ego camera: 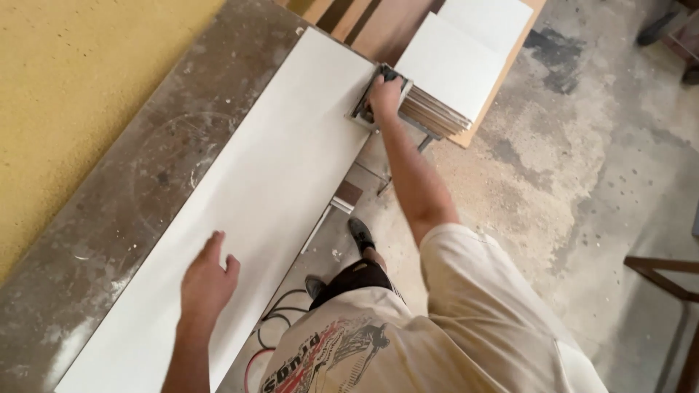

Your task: Manually sanding the surface of a long white board using a sanding block on a workbench.

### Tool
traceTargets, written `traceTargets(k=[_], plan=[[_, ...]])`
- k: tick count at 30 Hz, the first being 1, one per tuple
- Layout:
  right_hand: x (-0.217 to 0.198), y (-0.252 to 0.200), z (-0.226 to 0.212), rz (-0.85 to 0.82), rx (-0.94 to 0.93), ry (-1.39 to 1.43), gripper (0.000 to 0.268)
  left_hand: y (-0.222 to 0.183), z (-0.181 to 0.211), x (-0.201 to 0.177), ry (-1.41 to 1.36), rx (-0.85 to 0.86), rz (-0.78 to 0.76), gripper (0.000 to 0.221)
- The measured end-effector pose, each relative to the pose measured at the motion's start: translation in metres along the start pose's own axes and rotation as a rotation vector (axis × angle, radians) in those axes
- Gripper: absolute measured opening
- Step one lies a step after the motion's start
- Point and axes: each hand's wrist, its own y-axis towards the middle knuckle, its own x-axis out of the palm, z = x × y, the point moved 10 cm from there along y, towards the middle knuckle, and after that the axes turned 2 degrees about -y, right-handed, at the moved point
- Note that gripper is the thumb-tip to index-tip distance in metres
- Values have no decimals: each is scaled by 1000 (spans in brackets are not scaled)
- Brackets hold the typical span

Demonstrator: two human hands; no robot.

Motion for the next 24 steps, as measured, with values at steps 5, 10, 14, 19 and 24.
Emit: traceTargets(k=[5,10,14,19,24], plan=[[70,-155,39,-368,-110,-142,65,42,1,52,96,-81,-158,62],[20,-67,27,-292,-46,-152,52,63,-18,93,175,-135,-273,66],[56,42,-4,-122,-64,-101,41,52,-25,110,140,-220,-292,88],[58,-75,-16,-378,-248,-211,40,63,-31,128,161,-165,-264,112],[9,44,-27,-88,-156,-135,37,64,-19,121,176,-228,-310,111]])
